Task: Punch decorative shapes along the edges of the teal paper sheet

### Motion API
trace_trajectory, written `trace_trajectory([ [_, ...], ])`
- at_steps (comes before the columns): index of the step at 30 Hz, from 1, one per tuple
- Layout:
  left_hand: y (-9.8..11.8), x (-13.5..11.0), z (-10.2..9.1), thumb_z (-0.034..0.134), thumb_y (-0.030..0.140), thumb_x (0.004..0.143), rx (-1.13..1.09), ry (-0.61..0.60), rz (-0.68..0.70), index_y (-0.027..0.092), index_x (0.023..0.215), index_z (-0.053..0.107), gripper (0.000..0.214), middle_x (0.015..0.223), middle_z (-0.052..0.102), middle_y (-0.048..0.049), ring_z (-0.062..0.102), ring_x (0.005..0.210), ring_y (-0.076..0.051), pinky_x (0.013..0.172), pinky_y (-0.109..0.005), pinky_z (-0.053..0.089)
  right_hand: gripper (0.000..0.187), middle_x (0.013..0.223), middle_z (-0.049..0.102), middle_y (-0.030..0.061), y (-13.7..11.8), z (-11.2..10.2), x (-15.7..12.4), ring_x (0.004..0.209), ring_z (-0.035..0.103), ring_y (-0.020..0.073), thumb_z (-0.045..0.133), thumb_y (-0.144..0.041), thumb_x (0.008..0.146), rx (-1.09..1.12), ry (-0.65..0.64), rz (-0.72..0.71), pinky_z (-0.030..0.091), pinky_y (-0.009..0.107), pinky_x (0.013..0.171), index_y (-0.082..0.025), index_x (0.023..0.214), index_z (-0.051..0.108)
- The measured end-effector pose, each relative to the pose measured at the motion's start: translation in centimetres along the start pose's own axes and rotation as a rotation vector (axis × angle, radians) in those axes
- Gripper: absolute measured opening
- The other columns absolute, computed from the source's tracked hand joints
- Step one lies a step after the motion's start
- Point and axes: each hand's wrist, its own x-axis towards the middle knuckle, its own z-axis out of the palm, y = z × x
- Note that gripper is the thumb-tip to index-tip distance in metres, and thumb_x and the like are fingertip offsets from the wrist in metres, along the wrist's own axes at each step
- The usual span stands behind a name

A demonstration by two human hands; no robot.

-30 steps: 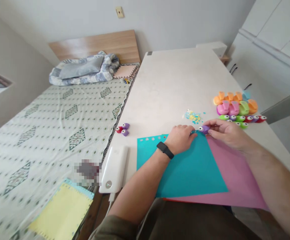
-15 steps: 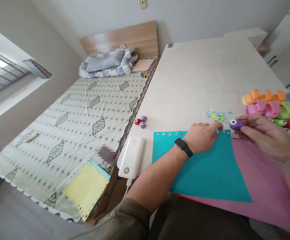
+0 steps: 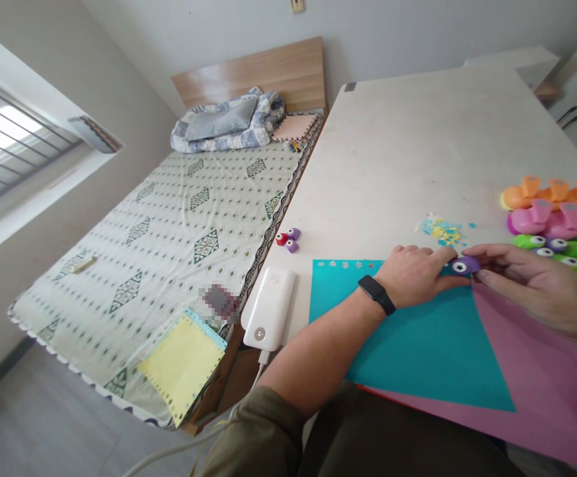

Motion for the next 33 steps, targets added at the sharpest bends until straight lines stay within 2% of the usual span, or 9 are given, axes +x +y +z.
trace_trajectory([
  [4, 0.2, 0.1, 0.0, 0.035, 0.069, 0.102, 0.000, 0.020, 0.009, 0.023, 0.121, 0.056, 0.054, 0.104, 0.075, -0.0087, 0.071, 0.101, -0.029, 0.083, -0.037, 0.047, 0.033, 0.118, 0.074, 0.0104, -0.4, 0.2, -0.1, 0.102, 0.073, 0.0264, 0.076, -0.045, 0.087, 0.009, -0.011, -0.029, 0.059, 0.039, 0.094, -0.038, 0.119, 0.073],
  [8, 0.3, 0.0, -0.2, 0.035, 0.062, 0.105, 0.006, 0.023, 0.005, 0.023, 0.123, 0.056, 0.048, 0.102, 0.075, -0.0080, 0.071, 0.100, -0.028, 0.084, -0.037, 0.046, 0.047, 0.121, 0.073, 0.0116, -1.1, 0.5, -0.4, 0.103, 0.073, 0.0270, 0.078, -0.051, 0.084, 0.075, 0.042, 0.020, 0.063, 0.037, 0.087, -0.036, 0.128, 0.068],
  [11, 0.4, -0.1, -0.5, 0.038, 0.061, 0.105, 0.033, 0.016, -0.001, 0.023, 0.126, 0.056, 0.047, 0.103, 0.075, -0.0077, 0.070, 0.101, -0.028, 0.086, -0.037, 0.046, 0.053, 0.114, 0.074, 0.0096, -1.1, 0.7, -0.4, 0.099, 0.072, 0.0258, 0.082, -0.055, 0.079, 0.115, 0.057, 0.052, 0.064, 0.033, 0.082, -0.032, 0.124, 0.067],
  [14, 0.6, -0.2, -0.8, 0.042, 0.059, 0.104, 0.073, -0.007, 0.010, 0.023, 0.130, 0.055, 0.047, 0.105, 0.075, -0.0077, 0.070, 0.102, -0.028, 0.086, -0.038, 0.047, 0.051, 0.099, 0.075, 0.0075, -0.5, 0.9, -0.2, 0.084, 0.070, 0.0225, 0.085, -0.057, 0.075, 0.010, 0.045, 0.065, 0.061, 0.031, 0.070, -0.027, 0.114, 0.069],
  [18, 0.7, -0.2, -1.0, 0.047, 0.055, 0.103, 0.106, -0.016, 0.026, 0.023, 0.129, 0.056, 0.043, 0.108, 0.074, -0.0076, 0.070, 0.102, -0.029, 0.088, -0.040, 0.048, 0.048, 0.086, 0.073, 0.0060, -0.4, 1.2, -0.2, 0.068, 0.062, 0.0195, 0.080, -0.062, 0.079, -0.187, 0.044, 0.058, 0.052, 0.031, 0.058, -0.025, 0.109, 0.073],
  [21, 0.6, -0.2, -1.0, 0.054, 0.052, 0.101, 0.076, -0.013, 0.020, 0.022, 0.127, 0.056, 0.039, 0.109, 0.075, -0.0070, 0.069, 0.104, -0.028, 0.092, -0.040, 0.048, 0.046, 0.086, 0.072, 0.0056, -1.4, 1.2, -0.3, 0.070, 0.061, 0.0197, 0.080, -0.059, 0.081, -0.086, 0.010, 0.058, 0.051, 0.032, 0.060, -0.023, 0.108, 0.073],
  [23, 0.4, -0.1, -1.0, 0.058, 0.055, 0.099, 0.026, 0.015, 0.000, 0.022, 0.128, 0.056, 0.044, 0.111, 0.075, -0.0073, 0.069, 0.105, -0.027, 0.093, -0.040, 0.049, 0.043, 0.091, 0.073, 0.0059, -2.1, 1.0, -0.3, 0.074, 0.063, 0.0200, 0.080, -0.056, 0.082, 0.009, 0.051, 0.060, 0.052, 0.033, 0.064, -0.023, 0.108, 0.072],
  [27, 0.0, 0.1, -0.9, 0.055, 0.043, 0.103, -0.030, 0.069, -0.051, 0.020, 0.127, 0.058, 0.033, 0.108, 0.076, -0.0078, 0.070, 0.103, -0.026, 0.095, -0.041, 0.050, 0.037, 0.099, 0.073, 0.0065, -2.6, -0.3, 0.0, 0.085, 0.065, 0.0206, 0.079, -0.052, 0.085, 0.191, 0.147, 0.052, 0.053, 0.034, 0.073, -0.023, 0.107, 0.072],
  [33, -0.4, 0.2, -0.7, 0.048, 0.032, 0.106, -0.087, 0.078, -0.022, 0.020, 0.106, 0.066, 0.021, 0.102, 0.076, -0.0071, 0.070, 0.098, -0.022, 0.093, -0.037, 0.051, 0.035, 0.086, 0.068, 0.0035, -2.3, -1.5, 0.1, 0.069, 0.057, 0.0144, 0.076, -0.049, 0.088, 0.296, 0.131, 0.092, 0.043, 0.029, 0.057, -0.021, 0.108, 0.072],
])
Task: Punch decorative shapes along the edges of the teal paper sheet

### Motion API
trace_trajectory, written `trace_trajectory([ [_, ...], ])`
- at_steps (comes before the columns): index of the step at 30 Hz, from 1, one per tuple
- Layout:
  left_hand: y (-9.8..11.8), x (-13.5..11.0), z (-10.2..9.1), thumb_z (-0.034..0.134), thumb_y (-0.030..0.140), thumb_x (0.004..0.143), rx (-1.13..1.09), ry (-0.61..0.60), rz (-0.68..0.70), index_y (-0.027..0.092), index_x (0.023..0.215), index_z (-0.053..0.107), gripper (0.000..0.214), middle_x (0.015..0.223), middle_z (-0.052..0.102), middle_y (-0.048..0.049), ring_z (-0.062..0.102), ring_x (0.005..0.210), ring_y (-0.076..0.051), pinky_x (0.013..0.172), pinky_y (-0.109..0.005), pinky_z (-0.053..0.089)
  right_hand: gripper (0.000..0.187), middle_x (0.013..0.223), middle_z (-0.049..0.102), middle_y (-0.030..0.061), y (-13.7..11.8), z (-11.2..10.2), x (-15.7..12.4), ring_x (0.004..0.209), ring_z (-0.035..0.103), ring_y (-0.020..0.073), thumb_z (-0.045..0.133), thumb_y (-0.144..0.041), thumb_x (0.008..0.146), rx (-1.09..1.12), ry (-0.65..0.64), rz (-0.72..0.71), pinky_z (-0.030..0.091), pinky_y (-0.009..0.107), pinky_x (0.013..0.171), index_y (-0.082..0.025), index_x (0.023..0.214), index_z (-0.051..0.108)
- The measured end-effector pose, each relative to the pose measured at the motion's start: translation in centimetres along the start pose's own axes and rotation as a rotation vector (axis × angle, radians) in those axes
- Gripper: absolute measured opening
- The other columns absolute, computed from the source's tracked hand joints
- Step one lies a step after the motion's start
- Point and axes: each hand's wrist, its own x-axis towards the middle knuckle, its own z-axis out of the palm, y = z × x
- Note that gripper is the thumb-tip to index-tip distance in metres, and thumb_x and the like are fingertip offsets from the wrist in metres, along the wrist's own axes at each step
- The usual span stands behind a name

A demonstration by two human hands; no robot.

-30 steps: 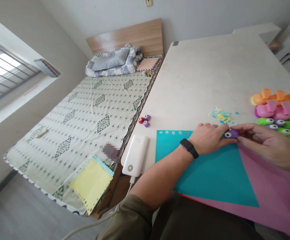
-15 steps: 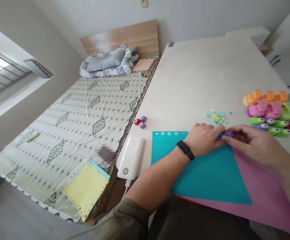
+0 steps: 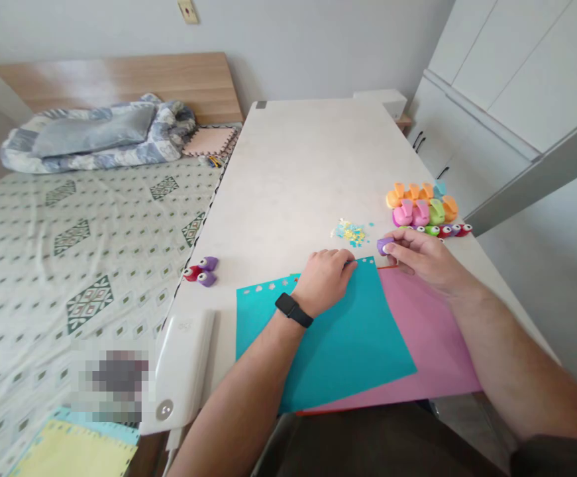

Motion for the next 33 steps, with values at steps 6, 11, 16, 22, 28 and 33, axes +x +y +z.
trace_trajectory([
  [6, -0.42, 0.20, -0.08, 0.048, 0.029, 0.106, -0.083, 0.044, 0.018, 0.019, 0.101, 0.066, 0.021, 0.099, 0.075, -0.0067, 0.069, 0.091, -0.020, 0.085, -0.033, 0.051, 0.036, 0.089, 0.070, 0.0048, 0.33, 0.42, 0.04, 0.073, 0.058, 0.0150, 0.073, -0.050, 0.090, 0.054, -0.107, 0.056, 0.041, 0.027, 0.057, -0.020, 0.109, 0.071],
  [11, -0.46, 0.32, -0.38, 0.048, 0.027, 0.105, -0.159, 0.068, 0.014, 0.019, 0.098, 0.065, 0.020, 0.098, 0.075, -0.0069, 0.068, 0.088, -0.019, 0.080, -0.031, 0.050, 0.036, 0.093, 0.070, 0.0031, 0.53, 0.52, 0.00, 0.077, 0.061, 0.0149, 0.075, -0.049, 0.090, 0.134, -0.127, 0.111, 0.044, 0.027, 0.061, -0.023, 0.114, 0.070],
  [16, -0.31, 0.29, -0.46, 0.049, 0.028, 0.105, -0.190, 0.070, 0.003, 0.019, 0.097, 0.066, 0.021, 0.098, 0.075, -0.0071, 0.068, 0.088, -0.019, 0.080, -0.030, 0.050, 0.032, 0.091, 0.070, 0.0022, 0.41, 0.61, -0.11, 0.074, 0.060, 0.0129, 0.074, -0.048, 0.091, 0.150, -0.140, 0.127, 0.042, 0.025, 0.059, -0.022, 0.109, 0.069],
  [22, -0.26, 0.28, -0.58, 0.048, 0.028, 0.105, -0.207, 0.075, -0.013, 0.020, 0.098, 0.067, 0.021, 0.098, 0.076, -0.0067, 0.069, 0.089, -0.019, 0.081, -0.030, 0.051, 0.031, 0.088, 0.069, 0.0016, 0.19, 0.42, -0.20, 0.071, 0.058, 0.0116, 0.074, -0.047, 0.091, 0.154, -0.159, 0.159, 0.040, 0.024, 0.057, -0.021, 0.108, 0.069],
  [28, -0.12, 0.29, -0.68, 0.048, 0.028, 0.105, -0.203, 0.074, -0.028, 0.020, 0.097, 0.067, 0.022, 0.098, 0.076, -0.0062, 0.070, 0.090, -0.019, 0.082, -0.030, 0.052, 0.033, 0.088, 0.070, 0.0023, 0.15, 0.30, -0.23, 0.072, 0.060, 0.0129, 0.075, -0.048, 0.090, 0.129, -0.168, 0.163, 0.043, 0.026, 0.060, -0.021, 0.108, 0.070],
  [33, -0.10, 0.28, -0.67, 0.048, 0.029, 0.105, -0.196, 0.073, -0.035, 0.020, 0.097, 0.067, 0.022, 0.098, 0.077, -0.0063, 0.070, 0.090, -0.019, 0.082, -0.030, 0.052, 0.035, 0.086, 0.070, 0.0033, 0.45, 0.27, -0.19, 0.070, 0.059, 0.0133, 0.074, -0.050, 0.090, 0.075, -0.174, 0.123, 0.044, 0.026, 0.060, -0.020, 0.108, 0.070],
])
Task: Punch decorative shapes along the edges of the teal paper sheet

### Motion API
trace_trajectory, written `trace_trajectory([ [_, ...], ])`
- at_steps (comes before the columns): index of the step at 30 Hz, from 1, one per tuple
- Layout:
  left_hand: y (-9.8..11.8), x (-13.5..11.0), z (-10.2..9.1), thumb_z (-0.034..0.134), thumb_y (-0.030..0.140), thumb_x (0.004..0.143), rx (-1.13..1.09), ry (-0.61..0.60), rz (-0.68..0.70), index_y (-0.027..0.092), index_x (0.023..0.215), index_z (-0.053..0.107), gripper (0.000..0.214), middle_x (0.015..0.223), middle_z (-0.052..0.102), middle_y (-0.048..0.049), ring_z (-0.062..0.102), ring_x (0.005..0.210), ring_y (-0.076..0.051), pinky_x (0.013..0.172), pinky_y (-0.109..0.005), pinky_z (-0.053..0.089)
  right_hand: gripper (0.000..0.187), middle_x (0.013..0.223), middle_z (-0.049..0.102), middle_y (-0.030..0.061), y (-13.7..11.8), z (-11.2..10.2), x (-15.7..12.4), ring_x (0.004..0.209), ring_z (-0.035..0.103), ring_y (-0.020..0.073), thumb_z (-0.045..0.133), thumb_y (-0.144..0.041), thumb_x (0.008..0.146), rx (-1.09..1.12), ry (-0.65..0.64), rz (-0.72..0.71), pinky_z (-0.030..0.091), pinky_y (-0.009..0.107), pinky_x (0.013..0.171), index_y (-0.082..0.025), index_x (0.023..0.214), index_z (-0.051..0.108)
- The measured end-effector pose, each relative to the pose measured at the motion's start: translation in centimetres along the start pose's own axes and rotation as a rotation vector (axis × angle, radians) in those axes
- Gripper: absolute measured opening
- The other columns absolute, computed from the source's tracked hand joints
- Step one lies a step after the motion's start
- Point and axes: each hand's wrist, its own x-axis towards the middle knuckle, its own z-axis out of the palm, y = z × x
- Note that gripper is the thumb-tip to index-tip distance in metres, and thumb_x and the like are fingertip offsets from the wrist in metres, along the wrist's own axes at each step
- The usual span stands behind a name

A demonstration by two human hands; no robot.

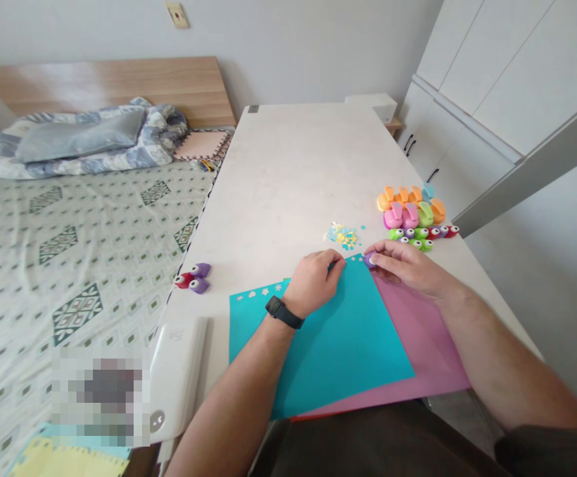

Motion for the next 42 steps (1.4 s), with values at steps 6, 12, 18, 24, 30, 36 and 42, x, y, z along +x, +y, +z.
trace_trajectory([
  [6, -0.03, -0.03, 0.08, 0.048, 0.028, 0.105, 0.017, -0.001, 0.021, 0.019, 0.097, 0.067, 0.022, 0.097, 0.076, -0.0065, 0.070, 0.089, -0.019, 0.083, -0.030, 0.052, 0.036, 0.085, 0.069, 0.0030, 0.20, 0.00, 0.05, 0.070, 0.057, 0.0137, 0.073, -0.052, 0.090, -0.039, -0.007, -0.026, 0.043, 0.028, 0.060, -0.020, 0.107, 0.071],
  [12, 0.06, -0.04, 0.06, 0.048, 0.028, 0.104, 0.037, 0.004, 0.028, 0.019, 0.097, 0.067, 0.022, 0.099, 0.076, -0.0069, 0.070, 0.090, -0.019, 0.083, -0.031, 0.053, 0.037, 0.080, 0.065, 0.0013, 0.23, 0.04, 0.06, 0.066, 0.054, 0.0135, 0.072, -0.054, 0.091, -0.069, -0.029, -0.020, 0.039, 0.029, 0.057, -0.020, 0.104, 0.070],
  [18, 0.11, -0.11, 0.02, 0.048, 0.028, 0.104, 0.060, 0.004, 0.039, 0.019, 0.097, 0.066, 0.022, 0.097, 0.076, -0.0068, 0.070, 0.089, -0.019, 0.082, -0.031, 0.052, 0.035, 0.081, 0.064, 0.0005, 0.25, 0.34, 0.00, 0.068, 0.054, 0.0135, 0.073, -0.053, 0.091, -0.050, -0.023, -0.036, 0.039, 0.028, 0.059, -0.021, 0.104, 0.070],
  [24, 0.18, -0.12, 0.17, 0.048, 0.028, 0.104, 0.069, 0.006, 0.038, 0.019, 0.097, 0.067, 0.022, 0.095, 0.076, -0.0069, 0.070, 0.088, -0.019, 0.082, -0.031, 0.052, 0.037, 0.080, 0.066, 0.0006, 0.41, 0.50, 0.16, 0.066, 0.053, 0.0134, 0.073, -0.055, 0.090, -0.062, -0.020, -0.027, 0.040, 0.029, 0.058, -0.021, 0.102, 0.070],
  [30, 0.05, -0.14, 0.26, 0.048, 0.027, 0.104, 0.058, 0.020, 0.044, 0.019, 0.096, 0.067, 0.022, 0.096, 0.076, -0.0067, 0.070, 0.087, -0.019, 0.080, -0.031, 0.052, 0.038, 0.080, 0.064, 0.0003, 0.24, 0.71, 0.04, 0.067, 0.054, 0.0131, 0.072, -0.054, 0.090, -0.068, -0.034, -0.022, 0.039, 0.028, 0.057, -0.020, 0.107, 0.069],
  [36, 0.08, -0.19, 0.32, 0.049, 0.028, 0.104, 0.055, 0.024, 0.036, 0.019, 0.097, 0.067, 0.022, 0.096, 0.077, -0.0068, 0.071, 0.088, -0.019, 0.080, -0.030, 0.053, 0.041, 0.092, 0.069, 0.0027, 0.49, 0.76, 0.01, 0.080, 0.060, 0.0170, 0.076, -0.053, 0.087, -0.123, -0.023, -0.045, 0.047, 0.031, 0.070, -0.021, 0.111, 0.069],
  [42, 0.09, -0.17, 0.38, 0.048, 0.028, 0.104, 0.052, 0.028, 0.040, 0.020, 0.097, 0.067, 0.022, 0.097, 0.077, -0.0066, 0.071, 0.089, -0.019, 0.081, -0.031, 0.053, 0.039, 0.096, 0.070, 0.0035, 0.57, 0.83, -0.07, 0.087, 0.063, 0.0195, 0.076, -0.051, 0.087, -0.093, -0.084, -0.034, 0.051, 0.035, 0.078, -0.021, 0.112, 0.070],
])
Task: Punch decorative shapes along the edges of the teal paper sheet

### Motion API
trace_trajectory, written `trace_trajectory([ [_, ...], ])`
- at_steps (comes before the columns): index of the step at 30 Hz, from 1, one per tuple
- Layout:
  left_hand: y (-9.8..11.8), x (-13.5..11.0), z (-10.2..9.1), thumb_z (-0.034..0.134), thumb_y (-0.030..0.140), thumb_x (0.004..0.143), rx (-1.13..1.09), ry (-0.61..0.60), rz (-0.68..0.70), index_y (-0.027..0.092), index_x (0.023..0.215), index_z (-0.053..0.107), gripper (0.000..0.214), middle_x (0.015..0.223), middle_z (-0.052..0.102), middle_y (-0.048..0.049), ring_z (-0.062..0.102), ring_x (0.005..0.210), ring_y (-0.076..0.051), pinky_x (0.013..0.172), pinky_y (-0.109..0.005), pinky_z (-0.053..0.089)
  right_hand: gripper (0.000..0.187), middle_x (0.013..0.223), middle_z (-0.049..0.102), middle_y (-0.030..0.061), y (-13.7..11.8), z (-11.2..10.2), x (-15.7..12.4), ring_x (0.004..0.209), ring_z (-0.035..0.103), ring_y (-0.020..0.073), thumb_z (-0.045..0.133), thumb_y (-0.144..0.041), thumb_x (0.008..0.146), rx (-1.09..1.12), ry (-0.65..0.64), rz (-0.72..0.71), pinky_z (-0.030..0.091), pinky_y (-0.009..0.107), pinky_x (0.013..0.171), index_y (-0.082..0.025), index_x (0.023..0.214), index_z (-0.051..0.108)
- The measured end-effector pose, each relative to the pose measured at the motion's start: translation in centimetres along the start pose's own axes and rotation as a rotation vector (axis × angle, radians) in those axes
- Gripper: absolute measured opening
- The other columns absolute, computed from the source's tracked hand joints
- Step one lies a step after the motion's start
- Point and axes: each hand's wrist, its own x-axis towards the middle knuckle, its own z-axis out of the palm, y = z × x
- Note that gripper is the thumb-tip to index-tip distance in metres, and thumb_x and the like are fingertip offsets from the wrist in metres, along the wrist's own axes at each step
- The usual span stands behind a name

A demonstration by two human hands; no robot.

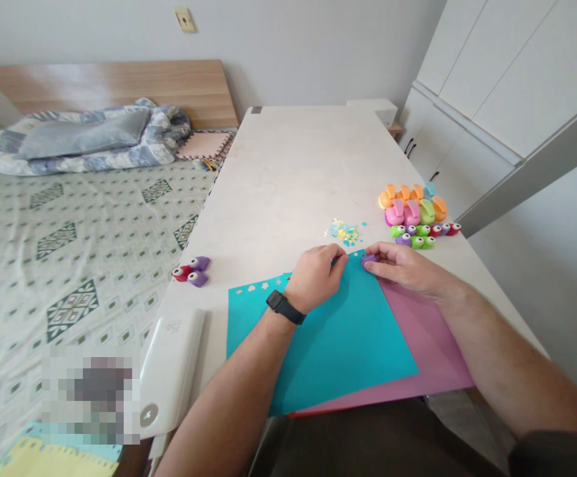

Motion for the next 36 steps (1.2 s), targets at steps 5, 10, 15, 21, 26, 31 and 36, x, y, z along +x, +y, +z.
trace_trajectory([
  [5, -0.04, -0.04, -0.06, 0.048, 0.027, 0.104, -0.004, 0.004, 0.007, 0.019, 0.097, 0.066, 0.021, 0.096, 0.076, -0.0064, 0.070, 0.088, -0.019, 0.080, -0.030, 0.051, 0.039, 0.097, 0.070, 0.0027, 0.11, 0.12, 0.15, 0.086, 0.063, 0.0178, 0.078, -0.049, 0.086, 0.026, 0.025, 0.028, 0.049, 0.033, 0.078, -0.020, 0.111, 0.070],
  [10, 0.12, -0.02, -0.14, 0.048, 0.027, 0.104, -0.009, 0.003, 0.006, 0.019, 0.096, 0.066, 0.021, 0.096, 0.076, -0.0061, 0.070, 0.088, -0.019, 0.080, -0.030, 0.051, 0.039, 0.095, 0.069, 0.0015, 0.38, 0.25, 0.22, 0.085, 0.062, 0.0166, 0.082, -0.046, 0.083, 0.079, 0.035, 0.065, 0.048, 0.032, 0.077, -0.020, 0.109, 0.069],
  [15, 0.13, 0.01, -0.16, 0.049, 0.027, 0.104, -0.013, 0.002, 0.013, 0.019, 0.097, 0.066, 0.021, 0.096, 0.076, -0.0061, 0.069, 0.087, -0.019, 0.079, -0.031, 0.051, 0.037, 0.094, 0.068, 0.0013, 0.35, 0.33, 0.16, 0.085, 0.061, 0.0164, 0.083, -0.043, 0.082, 0.084, 0.036, 0.055, 0.048, 0.032, 0.077, -0.019, 0.107, 0.070],
  [21, -0.04, 0.02, -0.10, 0.049, 0.027, 0.104, -0.014, 0.007, 0.026, 0.019, 0.096, 0.066, 0.021, 0.095, 0.075, -0.0057, 0.069, 0.087, -0.019, 0.079, -0.030, 0.050, 0.035, 0.094, 0.070, 0.0025, 0.19, 0.45, 0.23, 0.084, 0.061, 0.0171, 0.084, -0.040, 0.081, 0.085, 0.043, 0.045, 0.047, 0.032, 0.076, -0.018, 0.105, 0.071],
  [26, -0.03, -0.01, -0.05, 0.049, 0.026, 0.104, -0.024, 0.009, 0.028, 0.019, 0.097, 0.066, 0.020, 0.094, 0.075, -0.0056, 0.069, 0.086, -0.018, 0.079, -0.030, 0.049, 0.034, 0.094, 0.070, 0.0025, 0.19, 0.54, 0.31, 0.083, 0.062, 0.0168, 0.085, -0.039, 0.080, 0.112, 0.055, 0.039, 0.046, 0.031, 0.076, -0.018, 0.104, 0.073],
  [31, -0.03, 0.06, -0.13, 0.049, 0.027, 0.104, -0.035, 0.010, 0.020, 0.019, 0.096, 0.066, 0.020, 0.094, 0.075, -0.0061, 0.069, 0.087, -0.019, 0.079, -0.031, 0.049, 0.033, 0.090, 0.069, 0.0020, 0.42, 0.57, 0.41, 0.080, 0.060, 0.0164, 0.085, -0.039, 0.081, 0.107, 0.062, 0.022, 0.045, 0.031, 0.072, -0.018, 0.103, 0.073],
  [36, 0.01, 0.08, -0.21, 0.049, 0.027, 0.105, -0.036, -0.001, 0.017, 0.019, 0.096, 0.066, 0.020, 0.094, 0.075, -0.0061, 0.069, 0.088, -0.019, 0.080, -0.031, 0.049, 0.033, 0.088, 0.068, 0.0021, 0.53, 0.71, 0.60, 0.078, 0.059, 0.0169, 0.085, -0.039, 0.079, 0.087, 0.087, 0.006, 0.044, 0.031, 0.070, -0.018, 0.101, 0.072],
])
